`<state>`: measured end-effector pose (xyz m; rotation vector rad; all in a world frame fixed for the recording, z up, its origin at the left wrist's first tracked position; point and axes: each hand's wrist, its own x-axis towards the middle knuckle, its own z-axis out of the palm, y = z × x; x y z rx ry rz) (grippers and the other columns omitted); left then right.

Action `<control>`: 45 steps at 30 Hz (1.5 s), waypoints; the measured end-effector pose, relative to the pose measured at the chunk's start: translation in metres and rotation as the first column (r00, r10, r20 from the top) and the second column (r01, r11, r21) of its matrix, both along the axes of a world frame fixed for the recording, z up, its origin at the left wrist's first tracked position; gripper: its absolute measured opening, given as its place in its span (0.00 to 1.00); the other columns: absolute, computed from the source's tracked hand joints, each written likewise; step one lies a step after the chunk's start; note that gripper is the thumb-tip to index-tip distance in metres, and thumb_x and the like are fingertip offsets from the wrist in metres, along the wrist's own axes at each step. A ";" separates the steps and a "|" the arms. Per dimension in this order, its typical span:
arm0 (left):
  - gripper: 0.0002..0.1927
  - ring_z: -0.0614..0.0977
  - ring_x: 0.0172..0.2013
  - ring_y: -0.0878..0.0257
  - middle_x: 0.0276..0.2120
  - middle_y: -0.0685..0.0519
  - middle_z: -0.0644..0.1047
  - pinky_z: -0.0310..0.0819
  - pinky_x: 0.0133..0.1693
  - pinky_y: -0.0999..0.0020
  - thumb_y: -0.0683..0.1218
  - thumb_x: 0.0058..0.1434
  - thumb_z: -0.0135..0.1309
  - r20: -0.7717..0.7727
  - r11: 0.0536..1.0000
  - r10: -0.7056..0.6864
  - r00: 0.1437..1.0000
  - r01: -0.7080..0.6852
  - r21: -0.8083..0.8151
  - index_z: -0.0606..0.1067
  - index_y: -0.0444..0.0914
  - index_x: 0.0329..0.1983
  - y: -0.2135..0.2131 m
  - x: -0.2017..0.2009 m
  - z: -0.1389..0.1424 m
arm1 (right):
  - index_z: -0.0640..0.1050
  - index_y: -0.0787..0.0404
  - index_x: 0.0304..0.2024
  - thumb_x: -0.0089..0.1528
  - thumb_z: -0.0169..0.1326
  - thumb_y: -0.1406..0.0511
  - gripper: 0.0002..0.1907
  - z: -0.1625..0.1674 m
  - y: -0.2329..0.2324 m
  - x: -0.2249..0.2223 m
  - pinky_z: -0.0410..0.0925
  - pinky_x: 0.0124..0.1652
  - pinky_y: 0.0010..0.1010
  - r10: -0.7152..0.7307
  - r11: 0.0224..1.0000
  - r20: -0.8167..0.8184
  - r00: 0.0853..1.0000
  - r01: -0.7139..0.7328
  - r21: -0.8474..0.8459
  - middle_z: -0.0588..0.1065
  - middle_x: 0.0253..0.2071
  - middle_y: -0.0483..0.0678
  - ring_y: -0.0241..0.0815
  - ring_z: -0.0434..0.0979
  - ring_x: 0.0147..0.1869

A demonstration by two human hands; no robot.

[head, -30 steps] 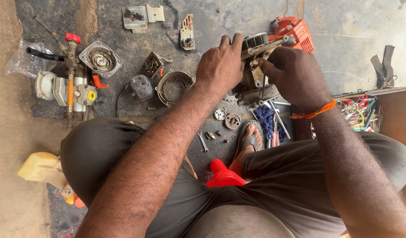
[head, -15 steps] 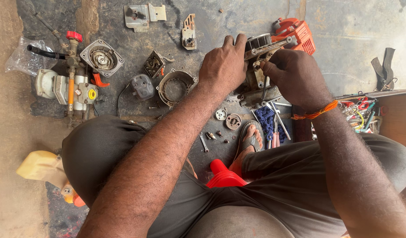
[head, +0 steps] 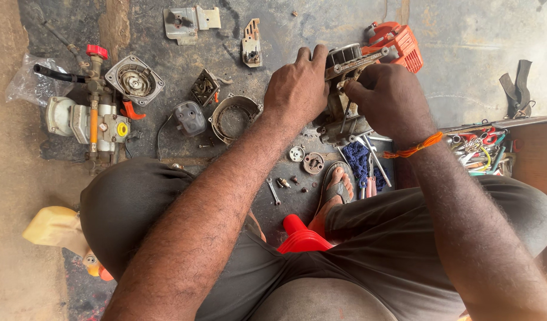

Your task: The person sits on a stool and works on a small engine block, repeatedly inserting and removing a metal rod from the cylinder head. They adjust the rod's position and orientation with both hands while other engine parts and tools lie on the floor.

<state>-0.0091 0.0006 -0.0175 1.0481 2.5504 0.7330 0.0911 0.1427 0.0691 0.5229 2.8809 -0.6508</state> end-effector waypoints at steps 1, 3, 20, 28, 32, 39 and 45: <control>0.27 0.86 0.36 0.43 0.46 0.36 0.73 0.88 0.29 0.60 0.47 0.63 0.60 -0.003 1.000 0.000 1.000 0.000 -0.003 0.62 0.33 0.59 0.000 0.000 0.000 | 0.82 0.66 0.32 0.67 0.59 0.57 0.18 -0.001 -0.001 -0.001 0.72 0.32 0.41 -0.046 0.999 0.037 0.998 0.047 -0.023 0.78 0.24 0.53 0.46 0.80 0.26; 0.27 0.86 0.36 0.43 0.46 0.37 0.73 0.88 0.29 0.59 0.47 0.63 0.60 -0.011 1.000 0.000 1.000 -0.001 -0.007 0.62 0.33 0.58 -0.001 0.001 0.000 | 0.82 0.64 0.32 0.66 0.58 0.56 0.18 -0.001 -0.002 -0.005 0.73 0.31 0.41 -0.136 0.988 0.111 0.985 0.143 -0.064 0.79 0.23 0.52 0.46 0.80 0.26; 0.25 0.87 0.36 0.43 0.46 0.35 0.73 0.88 0.30 0.58 0.44 0.65 0.57 -0.018 1.000 0.011 1.000 -0.011 0.006 0.62 0.32 0.60 -0.001 0.000 -0.005 | 0.80 0.60 0.41 0.71 0.55 0.54 0.17 0.012 -0.025 0.001 0.73 0.30 0.44 0.138 0.925 0.053 0.989 -0.148 0.351 0.80 0.27 0.50 0.47 0.81 0.28; 0.30 0.87 0.35 0.46 0.49 0.35 0.74 0.89 0.31 0.58 0.43 0.61 0.61 0.085 1.000 0.007 0.996 -0.007 0.002 0.61 0.33 0.62 0.003 -0.003 -0.006 | 0.62 0.63 0.70 0.50 0.72 0.42 0.58 0.034 -0.011 0.022 0.68 0.57 0.56 0.299 0.886 -0.066 0.952 -0.252 0.389 0.61 0.67 0.66 0.68 0.67 0.68; 0.33 0.87 0.35 0.44 0.51 0.32 0.72 0.89 0.30 0.58 0.44 0.60 0.63 0.053 1.000 -0.004 0.999 0.004 -0.014 0.60 0.32 0.63 0.004 -0.004 -0.006 | 0.53 0.58 0.77 0.49 0.73 0.44 0.65 0.034 -0.007 0.024 0.59 0.67 0.59 0.253 0.934 0.076 0.965 -0.264 0.240 0.49 0.77 0.67 0.74 0.55 0.76; 0.33 0.86 0.36 0.42 0.49 0.33 0.73 0.89 0.29 0.58 0.44 0.59 0.63 -0.008 1.000 -0.003 1.000 0.003 -0.002 0.61 0.32 0.62 0.000 -0.002 -0.005 | 0.51 0.59 0.77 0.45 0.73 0.47 0.67 0.039 0.002 0.021 0.56 0.67 0.58 0.306 0.922 0.144 0.941 -0.331 0.203 0.49 0.76 0.67 0.75 0.55 0.75; 0.31 0.87 0.36 0.42 0.48 0.34 0.73 0.89 0.30 0.57 0.46 0.61 0.63 0.003 1.000 -0.011 1.000 0.011 0.007 0.61 0.32 0.62 -0.001 -0.002 -0.006 | 0.56 0.58 0.76 0.46 0.73 0.45 0.64 0.040 0.007 0.018 0.53 0.69 0.58 0.380 0.863 0.121 0.917 -0.399 0.311 0.56 0.73 0.66 0.70 0.63 0.72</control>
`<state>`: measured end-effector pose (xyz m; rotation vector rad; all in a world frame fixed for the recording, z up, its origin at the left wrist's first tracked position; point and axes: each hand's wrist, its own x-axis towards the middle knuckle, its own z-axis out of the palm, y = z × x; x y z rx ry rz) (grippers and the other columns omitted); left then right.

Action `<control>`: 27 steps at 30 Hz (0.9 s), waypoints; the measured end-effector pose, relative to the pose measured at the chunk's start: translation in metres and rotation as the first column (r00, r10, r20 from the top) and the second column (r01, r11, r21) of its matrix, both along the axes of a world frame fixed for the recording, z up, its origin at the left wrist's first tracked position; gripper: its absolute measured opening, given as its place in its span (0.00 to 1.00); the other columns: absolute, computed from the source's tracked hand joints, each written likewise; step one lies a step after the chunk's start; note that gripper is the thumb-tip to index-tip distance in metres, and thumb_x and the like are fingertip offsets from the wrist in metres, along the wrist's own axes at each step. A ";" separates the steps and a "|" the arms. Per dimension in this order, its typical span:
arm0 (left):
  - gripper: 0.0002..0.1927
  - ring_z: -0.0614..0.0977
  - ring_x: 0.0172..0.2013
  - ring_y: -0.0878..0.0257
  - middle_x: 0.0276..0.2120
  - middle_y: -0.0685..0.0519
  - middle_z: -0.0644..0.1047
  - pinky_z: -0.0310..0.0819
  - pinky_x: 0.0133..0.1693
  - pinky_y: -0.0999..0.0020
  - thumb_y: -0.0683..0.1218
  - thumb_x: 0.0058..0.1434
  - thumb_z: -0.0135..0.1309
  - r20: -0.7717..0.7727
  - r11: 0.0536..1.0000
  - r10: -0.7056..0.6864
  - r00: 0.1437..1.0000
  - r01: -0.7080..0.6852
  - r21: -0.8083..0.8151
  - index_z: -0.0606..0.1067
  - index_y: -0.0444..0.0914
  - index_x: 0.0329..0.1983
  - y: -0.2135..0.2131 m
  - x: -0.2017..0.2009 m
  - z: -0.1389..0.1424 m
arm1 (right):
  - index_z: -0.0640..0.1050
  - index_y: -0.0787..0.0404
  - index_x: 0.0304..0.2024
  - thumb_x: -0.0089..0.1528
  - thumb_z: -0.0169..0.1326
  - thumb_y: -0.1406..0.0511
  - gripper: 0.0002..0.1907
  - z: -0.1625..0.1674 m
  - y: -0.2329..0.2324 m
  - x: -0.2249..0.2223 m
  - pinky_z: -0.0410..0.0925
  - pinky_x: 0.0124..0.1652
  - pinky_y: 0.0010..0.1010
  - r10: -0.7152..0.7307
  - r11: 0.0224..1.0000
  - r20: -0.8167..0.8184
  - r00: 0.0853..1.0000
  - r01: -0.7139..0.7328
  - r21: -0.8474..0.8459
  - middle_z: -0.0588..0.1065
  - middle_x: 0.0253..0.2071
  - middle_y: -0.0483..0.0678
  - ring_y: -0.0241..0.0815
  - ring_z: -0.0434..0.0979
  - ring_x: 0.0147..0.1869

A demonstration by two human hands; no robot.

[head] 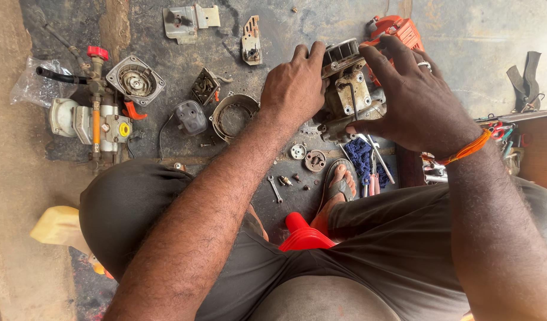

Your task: The person sits on a stool and works on a small engine block, repeatedly inserting and removing a metal rod from the cylinder head. They adjust the rod's position and orientation with both hands while other engine parts and tools lie on the floor.

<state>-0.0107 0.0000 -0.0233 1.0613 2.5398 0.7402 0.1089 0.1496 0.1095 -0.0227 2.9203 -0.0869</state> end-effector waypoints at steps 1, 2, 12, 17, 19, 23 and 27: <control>0.31 0.87 0.36 0.42 0.48 0.34 0.73 0.89 0.30 0.57 0.45 0.61 0.63 -0.005 1.000 0.000 1.000 0.000 0.003 0.61 0.32 0.62 0.000 0.000 0.000 | 0.58 0.56 0.76 0.47 0.73 0.46 0.61 0.000 0.002 -0.001 0.52 0.70 0.58 0.011 0.999 -0.015 1.000 -0.011 0.035 0.58 0.72 0.65 0.68 0.64 0.71; 0.31 0.87 0.35 0.42 0.48 0.34 0.73 0.89 0.29 0.57 0.45 0.61 0.63 -0.008 1.000 0.000 1.000 0.000 0.006 0.61 0.32 0.62 0.000 0.000 -0.001 | 0.60 0.54 0.75 0.49 0.72 0.47 0.58 -0.001 0.005 -0.001 0.50 0.72 0.57 0.023 0.997 -0.029 0.999 -0.021 0.069 0.60 0.72 0.63 0.66 0.66 0.70; 0.28 0.87 0.35 0.45 0.48 0.40 0.76 0.89 0.30 0.58 0.45 0.62 0.62 -0.017 1.000 0.011 1.000 -0.011 0.022 0.64 0.39 0.63 0.004 0.001 -0.004 | 0.80 0.45 0.55 0.66 0.69 0.55 0.17 -0.021 0.035 -0.011 0.53 0.80 0.50 0.151 0.973 -0.242 0.958 -0.101 0.206 0.79 0.59 0.42 0.48 0.79 0.65; 0.31 0.87 0.37 0.46 0.46 0.41 0.77 0.88 0.31 0.58 0.45 0.62 0.62 -0.011 0.999 0.024 1.000 -0.024 0.027 0.63 0.39 0.65 0.003 -0.002 -0.005 | 0.79 0.55 0.59 0.61 0.69 0.59 0.25 -0.018 0.025 -0.002 0.61 0.70 0.49 0.099 0.995 -0.361 0.927 -0.084 0.057 0.75 0.59 0.51 0.52 0.77 0.64; 0.32 0.87 0.37 0.45 0.46 0.40 0.77 0.88 0.31 0.58 0.46 0.62 0.63 -0.009 0.999 0.021 1.000 -0.021 0.030 0.63 0.38 0.65 0.002 -0.002 -0.005 | 0.79 0.55 0.61 0.62 0.68 0.60 0.25 -0.015 0.017 0.006 0.66 0.63 0.47 0.092 0.996 -0.373 0.923 -0.082 0.043 0.73 0.59 0.52 0.53 0.76 0.62; 0.32 0.87 0.36 0.44 0.47 0.36 0.75 0.89 0.30 0.58 0.47 0.61 0.64 -0.024 1.000 0.019 1.000 -0.018 0.016 0.62 0.34 0.64 0.003 -0.001 -0.003 | 0.83 0.50 0.58 0.67 0.66 0.60 0.17 -0.018 0.006 0.009 0.73 0.54 0.42 0.117 0.993 -0.367 0.923 -0.113 0.032 0.73 0.59 0.49 0.48 0.76 0.59; 0.32 0.86 0.36 0.43 0.47 0.35 0.75 0.89 0.30 0.57 0.47 0.61 0.64 -0.023 1.000 0.010 1.000 -0.011 -0.020 0.62 0.34 0.63 0.004 -0.001 -0.003 | 0.86 0.49 0.50 0.68 0.66 0.61 0.08 -0.026 0.005 0.007 0.73 0.48 0.41 0.127 0.992 -0.382 0.915 -0.121 0.038 0.76 0.53 0.44 0.47 0.77 0.55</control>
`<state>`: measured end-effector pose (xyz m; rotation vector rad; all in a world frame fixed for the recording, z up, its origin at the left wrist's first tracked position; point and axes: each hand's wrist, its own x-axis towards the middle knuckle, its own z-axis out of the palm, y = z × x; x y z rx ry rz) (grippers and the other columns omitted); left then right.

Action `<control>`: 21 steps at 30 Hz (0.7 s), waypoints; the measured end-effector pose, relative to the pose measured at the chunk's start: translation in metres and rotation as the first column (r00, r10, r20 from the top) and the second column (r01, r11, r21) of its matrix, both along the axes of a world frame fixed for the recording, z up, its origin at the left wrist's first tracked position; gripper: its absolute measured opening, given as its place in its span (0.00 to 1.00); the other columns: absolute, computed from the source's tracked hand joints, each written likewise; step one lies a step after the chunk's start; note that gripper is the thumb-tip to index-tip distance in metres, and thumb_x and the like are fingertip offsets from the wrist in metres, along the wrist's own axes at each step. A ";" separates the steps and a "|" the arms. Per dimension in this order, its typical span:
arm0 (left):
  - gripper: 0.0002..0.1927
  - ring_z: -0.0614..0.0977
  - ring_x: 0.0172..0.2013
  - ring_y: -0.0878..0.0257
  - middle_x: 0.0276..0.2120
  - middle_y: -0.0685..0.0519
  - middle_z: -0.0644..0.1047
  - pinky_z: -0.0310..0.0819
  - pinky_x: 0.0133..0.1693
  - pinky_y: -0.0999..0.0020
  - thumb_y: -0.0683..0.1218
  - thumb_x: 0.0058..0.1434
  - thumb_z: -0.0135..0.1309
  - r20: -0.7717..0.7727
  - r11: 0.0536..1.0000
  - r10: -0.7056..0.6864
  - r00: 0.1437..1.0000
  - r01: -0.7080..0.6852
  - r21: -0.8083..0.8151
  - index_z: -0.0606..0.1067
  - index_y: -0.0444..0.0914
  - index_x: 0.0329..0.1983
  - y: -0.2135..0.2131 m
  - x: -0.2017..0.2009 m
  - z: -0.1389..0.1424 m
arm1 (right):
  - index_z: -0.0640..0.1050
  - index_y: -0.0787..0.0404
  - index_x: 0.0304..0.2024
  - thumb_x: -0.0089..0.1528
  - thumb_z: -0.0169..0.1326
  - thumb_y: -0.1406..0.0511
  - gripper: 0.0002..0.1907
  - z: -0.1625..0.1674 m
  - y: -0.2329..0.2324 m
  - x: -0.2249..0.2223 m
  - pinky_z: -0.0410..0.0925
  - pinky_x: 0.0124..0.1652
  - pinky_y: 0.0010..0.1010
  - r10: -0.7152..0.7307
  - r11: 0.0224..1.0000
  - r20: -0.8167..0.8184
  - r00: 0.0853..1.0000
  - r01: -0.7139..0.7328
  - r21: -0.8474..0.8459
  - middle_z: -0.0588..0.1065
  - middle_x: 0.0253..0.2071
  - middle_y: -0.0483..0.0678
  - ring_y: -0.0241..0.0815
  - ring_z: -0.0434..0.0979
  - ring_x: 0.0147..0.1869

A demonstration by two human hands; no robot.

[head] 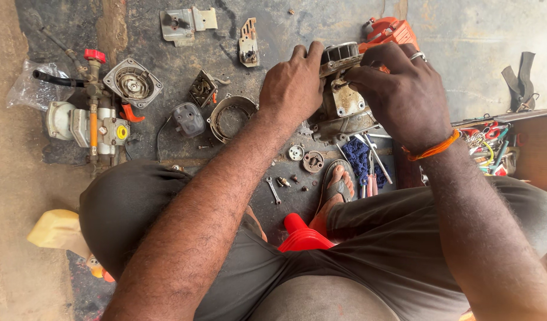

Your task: The person sits on a stool and works on a small engine block, repeatedly inserting and removing a metal rod from the cylinder head. They adjust the rod's position and orientation with both hands while other engine parts and tools lie on the floor.

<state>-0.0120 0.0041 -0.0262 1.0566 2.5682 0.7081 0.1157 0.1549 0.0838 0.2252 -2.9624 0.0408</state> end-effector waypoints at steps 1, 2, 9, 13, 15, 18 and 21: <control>0.32 0.87 0.35 0.43 0.47 0.35 0.75 0.89 0.30 0.57 0.47 0.61 0.64 -0.006 1.000 0.000 1.000 0.001 0.015 0.62 0.33 0.63 0.000 0.000 0.000 | 0.85 0.50 0.49 0.69 0.66 0.62 0.07 -0.001 0.001 0.000 0.73 0.49 0.40 0.013 1.000 -0.009 1.000 -0.013 0.011 0.76 0.52 0.43 0.47 0.77 0.56; 0.33 0.87 0.35 0.43 0.47 0.35 0.75 0.88 0.30 0.57 0.47 0.60 0.64 -0.012 1.000 0.001 1.000 -0.001 0.030 0.62 0.33 0.62 0.000 0.000 0.000 | 0.85 0.50 0.48 0.69 0.66 0.62 0.05 -0.003 0.003 0.001 0.73 0.50 0.39 0.028 0.999 -0.019 0.999 -0.028 0.021 0.76 0.51 0.42 0.46 0.77 0.57; 0.31 0.87 0.32 0.48 0.49 0.34 0.74 0.89 0.27 0.60 0.44 0.63 0.62 0.093 1.000 0.013 0.996 -0.013 0.001 0.61 0.33 0.64 0.003 -0.003 0.000 | 0.85 0.50 0.47 0.72 0.62 0.69 0.06 -0.014 0.008 -0.005 0.74 0.41 0.31 0.080 0.994 -0.071 0.994 -0.075 0.075 0.80 0.52 0.44 0.43 0.78 0.53; 0.33 0.86 0.34 0.47 0.47 0.38 0.75 0.88 0.29 0.58 0.46 0.60 0.64 0.100 1.000 0.027 0.995 -0.028 0.003 0.61 0.35 0.63 0.002 0.000 -0.002 | 0.83 0.58 0.46 0.70 0.58 0.72 0.06 -0.002 0.010 -0.007 0.74 0.42 0.35 0.088 0.995 -0.120 0.989 -0.092 -0.026 0.80 0.49 0.48 0.44 0.79 0.50; 0.32 0.86 0.34 0.46 0.46 0.37 0.75 0.88 0.30 0.56 0.48 0.62 0.64 0.102 1.000 0.020 0.995 -0.022 0.019 0.61 0.35 0.63 0.003 -0.001 -0.003 | 0.84 0.57 0.45 0.75 0.64 0.66 0.02 0.011 0.013 -0.005 0.73 0.43 0.39 -0.002 1.000 -0.113 0.994 0.001 -0.004 0.81 0.46 0.45 0.45 0.79 0.49; 0.33 0.86 0.34 0.46 0.47 0.35 0.75 0.89 0.30 0.57 0.48 0.62 0.64 0.080 1.000 0.015 0.997 -0.017 0.022 0.60 0.34 0.64 0.003 -0.001 -0.005 | 0.82 0.61 0.47 0.73 0.64 0.64 0.06 0.018 0.004 0.004 0.74 0.45 0.41 -0.001 0.979 0.004 1.000 0.002 -0.204 0.81 0.43 0.48 0.45 0.81 0.46; 0.32 0.86 0.32 0.48 0.48 0.37 0.75 0.88 0.29 0.59 0.46 0.61 0.64 0.090 0.999 0.031 0.995 -0.032 0.009 0.61 0.35 0.63 0.004 -0.001 -0.005 | 0.82 0.62 0.47 0.72 0.62 0.63 0.08 0.019 0.000 -0.002 0.75 0.40 0.38 -0.077 0.901 0.160 0.984 0.138 -0.411 0.82 0.42 0.49 0.42 0.83 0.40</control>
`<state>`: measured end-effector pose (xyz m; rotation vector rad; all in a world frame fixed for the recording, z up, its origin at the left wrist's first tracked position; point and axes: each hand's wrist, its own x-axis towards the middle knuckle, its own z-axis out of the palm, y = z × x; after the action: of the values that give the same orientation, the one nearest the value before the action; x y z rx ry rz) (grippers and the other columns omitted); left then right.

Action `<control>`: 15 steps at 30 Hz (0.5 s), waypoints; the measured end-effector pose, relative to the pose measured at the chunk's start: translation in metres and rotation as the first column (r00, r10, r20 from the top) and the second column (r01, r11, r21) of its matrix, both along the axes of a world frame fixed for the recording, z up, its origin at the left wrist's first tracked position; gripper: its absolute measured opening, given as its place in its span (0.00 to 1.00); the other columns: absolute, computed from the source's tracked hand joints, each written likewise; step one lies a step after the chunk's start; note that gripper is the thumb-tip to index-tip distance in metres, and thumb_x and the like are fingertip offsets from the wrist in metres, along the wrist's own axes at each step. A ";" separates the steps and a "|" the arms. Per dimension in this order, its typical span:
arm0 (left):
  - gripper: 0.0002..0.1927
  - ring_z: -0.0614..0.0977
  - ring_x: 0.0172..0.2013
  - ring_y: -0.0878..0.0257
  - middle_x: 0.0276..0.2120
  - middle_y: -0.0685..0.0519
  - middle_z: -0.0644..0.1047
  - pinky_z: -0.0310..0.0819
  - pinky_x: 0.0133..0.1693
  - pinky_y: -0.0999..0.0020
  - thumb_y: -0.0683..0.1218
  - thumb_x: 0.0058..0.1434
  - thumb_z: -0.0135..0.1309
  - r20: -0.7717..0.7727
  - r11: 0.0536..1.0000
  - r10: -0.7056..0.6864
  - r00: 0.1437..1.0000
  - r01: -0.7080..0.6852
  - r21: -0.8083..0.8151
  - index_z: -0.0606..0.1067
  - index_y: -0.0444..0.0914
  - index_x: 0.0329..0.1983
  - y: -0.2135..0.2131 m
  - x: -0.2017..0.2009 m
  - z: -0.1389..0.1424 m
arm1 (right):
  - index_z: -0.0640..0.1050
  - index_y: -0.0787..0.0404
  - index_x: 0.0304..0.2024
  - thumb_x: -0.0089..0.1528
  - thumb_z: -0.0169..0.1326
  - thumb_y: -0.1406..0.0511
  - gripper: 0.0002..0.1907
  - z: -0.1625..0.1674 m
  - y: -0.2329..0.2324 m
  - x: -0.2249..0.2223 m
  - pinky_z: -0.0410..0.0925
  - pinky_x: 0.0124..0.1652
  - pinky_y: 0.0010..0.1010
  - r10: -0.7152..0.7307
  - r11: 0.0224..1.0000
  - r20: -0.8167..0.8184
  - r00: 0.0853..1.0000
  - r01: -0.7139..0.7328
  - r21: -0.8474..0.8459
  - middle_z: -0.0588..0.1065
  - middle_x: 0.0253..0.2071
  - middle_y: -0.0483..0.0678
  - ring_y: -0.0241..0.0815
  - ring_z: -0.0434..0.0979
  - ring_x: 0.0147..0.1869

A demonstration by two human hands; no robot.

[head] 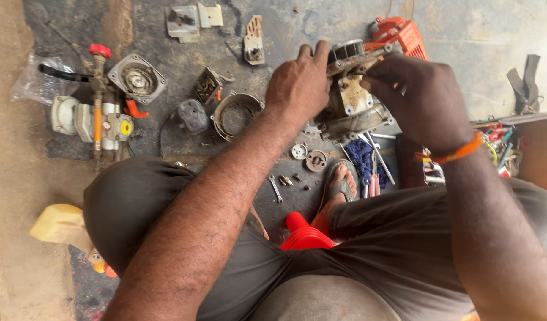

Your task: The person sits on a stool and works on a small engine block, repeatedly inserting and removing a metal rod from the cylinder head. They adjust the rod's position and orientation with both hands while other engine parts and tools lie on the floor.

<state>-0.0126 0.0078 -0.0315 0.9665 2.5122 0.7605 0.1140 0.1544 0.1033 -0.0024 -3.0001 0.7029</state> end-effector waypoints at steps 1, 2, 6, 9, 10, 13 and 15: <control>0.32 0.86 0.32 0.49 0.48 0.36 0.75 0.88 0.28 0.59 0.45 0.62 0.63 0.016 1.000 -0.004 1.000 0.004 0.003 0.61 0.34 0.63 0.000 0.002 0.000 | 0.82 0.62 0.47 0.71 0.61 0.62 0.09 0.000 -0.002 0.000 0.74 0.38 0.37 -0.065 0.997 0.064 0.996 0.068 -0.043 0.81 0.38 0.49 0.42 0.82 0.37; 0.32 0.86 0.32 0.49 0.48 0.36 0.75 0.88 0.28 0.60 0.44 0.62 0.63 0.023 1.000 -0.005 1.000 0.005 0.008 0.60 0.34 0.64 -0.001 0.001 0.000 | 0.82 0.62 0.46 0.70 0.61 0.61 0.10 -0.003 -0.005 -0.002 0.74 0.36 0.37 -0.125 0.988 0.121 0.985 0.135 -0.080 0.81 0.35 0.48 0.41 0.81 0.34; 0.31 0.86 0.30 0.50 0.48 0.34 0.75 0.88 0.25 0.63 0.42 0.62 0.61 0.023 1.000 -0.017 1.000 0.017 -0.001 0.60 0.32 0.63 0.000 -0.001 0.002 | 0.82 0.65 0.40 0.69 0.61 0.59 0.14 -0.012 -0.009 -0.006 0.70 0.33 0.39 -0.250 0.967 0.191 0.949 0.254 0.007 0.79 0.29 0.54 0.45 0.80 0.30; 0.29 0.87 0.30 0.50 0.53 0.27 0.72 0.88 0.25 0.63 0.42 0.64 0.60 -0.037 1.000 -0.027 0.999 0.027 -0.012 0.60 0.31 0.63 -0.001 -0.001 0.002 | 0.80 0.66 0.37 0.71 0.59 0.58 0.16 -0.021 -0.009 -0.008 0.71 0.34 0.39 -0.215 0.973 0.158 0.964 0.226 -0.053 0.80 0.31 0.52 0.45 0.81 0.32; 0.30 0.87 0.31 0.48 0.51 0.29 0.73 0.88 0.26 0.62 0.44 0.63 0.61 -0.051 0.999 -0.033 0.998 0.033 -0.010 0.61 0.31 0.62 -0.001 -0.001 0.003 | 0.80 0.66 0.37 0.71 0.59 0.59 0.16 -0.024 -0.009 -0.009 0.71 0.34 0.40 -0.210 0.975 0.145 0.967 0.218 -0.044 0.80 0.31 0.52 0.46 0.81 0.32; 0.31 0.86 0.34 0.45 0.49 0.31 0.74 0.88 0.28 0.61 0.47 0.62 0.62 -0.075 0.999 -0.039 0.996 0.039 -0.006 0.61 0.32 0.62 -0.002 0.000 0.003 | 0.80 0.66 0.38 0.70 0.59 0.60 0.14 -0.030 -0.007 -0.009 0.71 0.35 0.41 -0.195 0.980 0.115 0.974 0.198 -0.016 0.79 0.31 0.53 0.48 0.81 0.33; 0.31 0.87 0.33 0.45 0.50 0.30 0.74 0.88 0.27 0.61 0.46 0.63 0.62 -0.071 1.000 -0.026 0.997 0.026 -0.001 0.61 0.32 0.62 -0.001 0.000 0.005 | 0.80 0.66 0.38 0.69 0.60 0.61 0.13 -0.032 -0.006 -0.010 0.71 0.35 0.41 -0.189 0.982 0.106 0.976 0.189 0.005 0.80 0.32 0.53 0.48 0.81 0.34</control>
<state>-0.0121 0.0067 -0.0268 1.0419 2.5539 0.7311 0.1041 0.1482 0.0710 -0.3317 -3.0425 0.7103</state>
